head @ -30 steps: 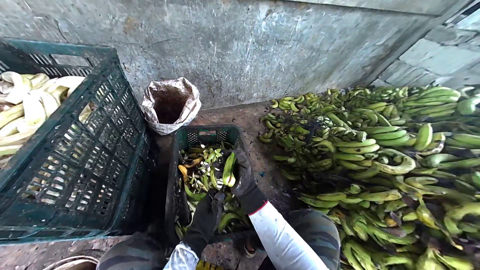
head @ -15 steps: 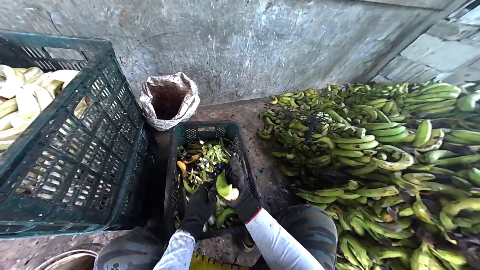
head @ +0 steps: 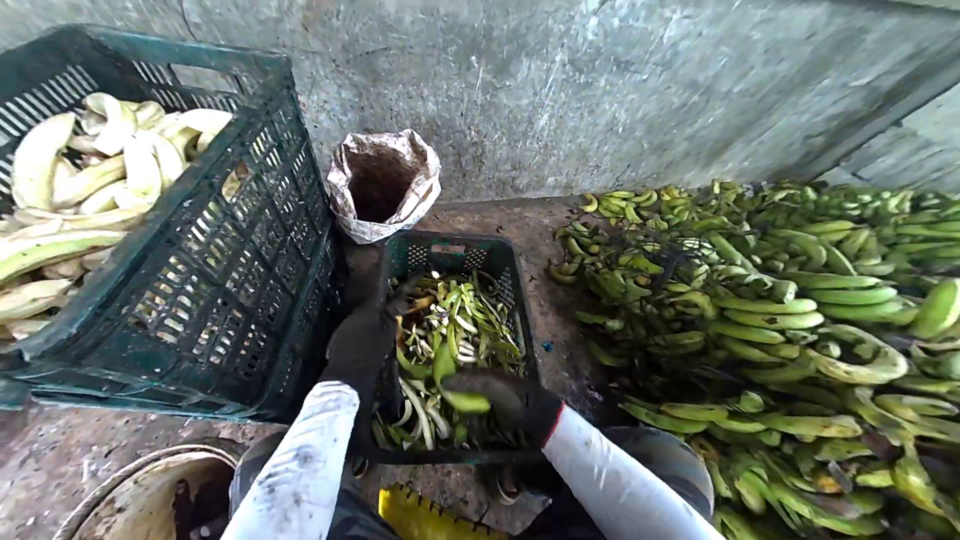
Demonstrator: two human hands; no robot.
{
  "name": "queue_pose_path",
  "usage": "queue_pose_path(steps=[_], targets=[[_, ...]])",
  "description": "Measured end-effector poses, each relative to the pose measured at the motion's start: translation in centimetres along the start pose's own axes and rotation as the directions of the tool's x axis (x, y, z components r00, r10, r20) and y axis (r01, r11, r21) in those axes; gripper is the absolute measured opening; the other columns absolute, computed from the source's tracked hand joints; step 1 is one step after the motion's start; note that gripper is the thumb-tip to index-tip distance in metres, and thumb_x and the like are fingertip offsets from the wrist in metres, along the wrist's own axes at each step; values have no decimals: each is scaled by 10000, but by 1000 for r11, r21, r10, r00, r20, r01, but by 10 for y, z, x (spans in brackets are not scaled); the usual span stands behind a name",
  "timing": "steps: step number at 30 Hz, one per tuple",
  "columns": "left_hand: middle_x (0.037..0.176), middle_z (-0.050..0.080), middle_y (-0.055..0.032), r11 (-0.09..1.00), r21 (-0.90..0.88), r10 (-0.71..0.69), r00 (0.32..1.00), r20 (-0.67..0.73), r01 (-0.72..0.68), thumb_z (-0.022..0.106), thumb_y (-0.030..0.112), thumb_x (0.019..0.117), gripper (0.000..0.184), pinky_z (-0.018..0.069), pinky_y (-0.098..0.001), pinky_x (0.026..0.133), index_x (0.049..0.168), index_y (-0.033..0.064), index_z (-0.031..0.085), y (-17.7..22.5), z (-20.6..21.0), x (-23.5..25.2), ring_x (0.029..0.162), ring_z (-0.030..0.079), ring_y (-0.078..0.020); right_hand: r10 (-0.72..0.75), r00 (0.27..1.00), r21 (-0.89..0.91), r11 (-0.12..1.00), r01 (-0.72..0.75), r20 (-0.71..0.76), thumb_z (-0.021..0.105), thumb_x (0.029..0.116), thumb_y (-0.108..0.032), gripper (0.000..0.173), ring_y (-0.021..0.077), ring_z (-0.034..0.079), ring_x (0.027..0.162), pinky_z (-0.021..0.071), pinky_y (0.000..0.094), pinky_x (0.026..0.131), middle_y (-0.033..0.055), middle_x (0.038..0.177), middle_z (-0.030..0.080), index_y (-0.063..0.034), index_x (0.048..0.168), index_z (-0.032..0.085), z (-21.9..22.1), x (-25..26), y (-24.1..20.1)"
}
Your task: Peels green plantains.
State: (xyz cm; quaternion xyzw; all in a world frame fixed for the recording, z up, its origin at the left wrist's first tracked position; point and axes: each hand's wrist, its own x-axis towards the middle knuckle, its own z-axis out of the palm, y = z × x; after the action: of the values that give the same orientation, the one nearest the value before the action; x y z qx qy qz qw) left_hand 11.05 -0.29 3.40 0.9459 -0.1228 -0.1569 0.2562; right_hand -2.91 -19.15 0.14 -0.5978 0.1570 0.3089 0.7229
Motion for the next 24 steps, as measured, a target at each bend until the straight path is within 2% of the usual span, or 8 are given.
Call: queue_pose_path(steps=[3, 6, 8, 10, 14, 18, 21, 24], targets=[[1025, 657, -110, 694, -720, -184, 971, -152, 19, 413, 509, 1082, 520, 570, -395, 773, 1336, 87, 579, -26, -10, 16, 838, 649, -202, 182, 983, -243, 954, -177, -3, 536, 1036, -406, 346, 96, 609, 741, 534, 280, 645, 13, 936, 640, -128, 1228, 609, 3, 18, 12], [995, 657, -73, 319, -947, -189, 976, -106, -41, 423, 386, 1105, 397, 576, -358, 720, 1319, 90, 579, -39, -14, 20, 784, 648, -173, 177, 957, -329, 911, -247, -229, 526, 1035, -424, 369, 118, 599, 742, 517, 309, 631, 33, 948, 638, -123, 1223, 626, -2, 50, -20], [865, 640, -51, 314, -947, -187, 973, -133, -69, 396, 357, 1116, 376, 589, -346, 699, 1161, 59, 621, -34, -14, 17, 722, 639, -165, 1, 964, -288, 954, -80, -266, 535, 1041, -390, 420, 189, 627, 910, 541, 393, 788, 116, 1096, 654, -66, 1299, 607, -14, 71, -73], [800, 612, -35, 346, -935, -160, 978, -136, -74, 382, 375, 1116, 407, 587, -352, 696, 1091, 56, 634, -33, -11, 18, 692, 622, -157, -260, 958, -85, 964, 251, -123, 474, 1052, -409, 403, 145, 640, 774, 551, 320, 647, 82, 954, 657, -61, 1220, 586, -42, 110, -123], [787, 606, -30, 331, -939, -143, 980, -141, -87, 368, 394, 1116, 429, 591, -365, 697, 1059, 66, 638, -33, -12, 19, 691, 623, -158, -351, 874, -156, 936, 316, -336, 413, 1008, -644, 606, 139, 624, 789, 527, 330, 653, 58, 988, 663, -132, 1298, 558, -18, 114, -190], [820, 619, -26, 270, -954, -116, 980, -163, -127, 354, 361, 1120, 412, 587, -349, 699, 1097, 57, 631, -32, -15, 15, 703, 622, -144, -401, 912, -893, 435, 111, -82, 570, 1016, -367, 390, 344, 668, 1022, 526, 590, 895, 200, 1118, 687, -54, 1232, 657, -7, 122, -99], [811, 616, -26, 247, -961, -123, 979, -160, -126, 347, 371, 1123, 418, 588, -349, 708, 1087, 63, 627, -28, -19, 6, 699, 622, -146, -81, 984, -978, 151, -145, -159, 582, 992, -465, 536, 450, 555, 1261, 474, 676, 965, 209, 1423, 552, -126, 1408, 580, 15, 113, -29], [794, 604, -29, 259, -960, -127, 982, -142, -106, 343, 377, 1124, 425, 582, -336, 686, 1073, 64, 624, -25, -18, 3, 683, 616, -148, -77, 974, -975, 73, -209, -214, 550, 1018, -385, 569, 463, 491, 1334, 463, 674, 974, 204, 1501, 489, -125, 1517, 469, 19, 120, 14]])
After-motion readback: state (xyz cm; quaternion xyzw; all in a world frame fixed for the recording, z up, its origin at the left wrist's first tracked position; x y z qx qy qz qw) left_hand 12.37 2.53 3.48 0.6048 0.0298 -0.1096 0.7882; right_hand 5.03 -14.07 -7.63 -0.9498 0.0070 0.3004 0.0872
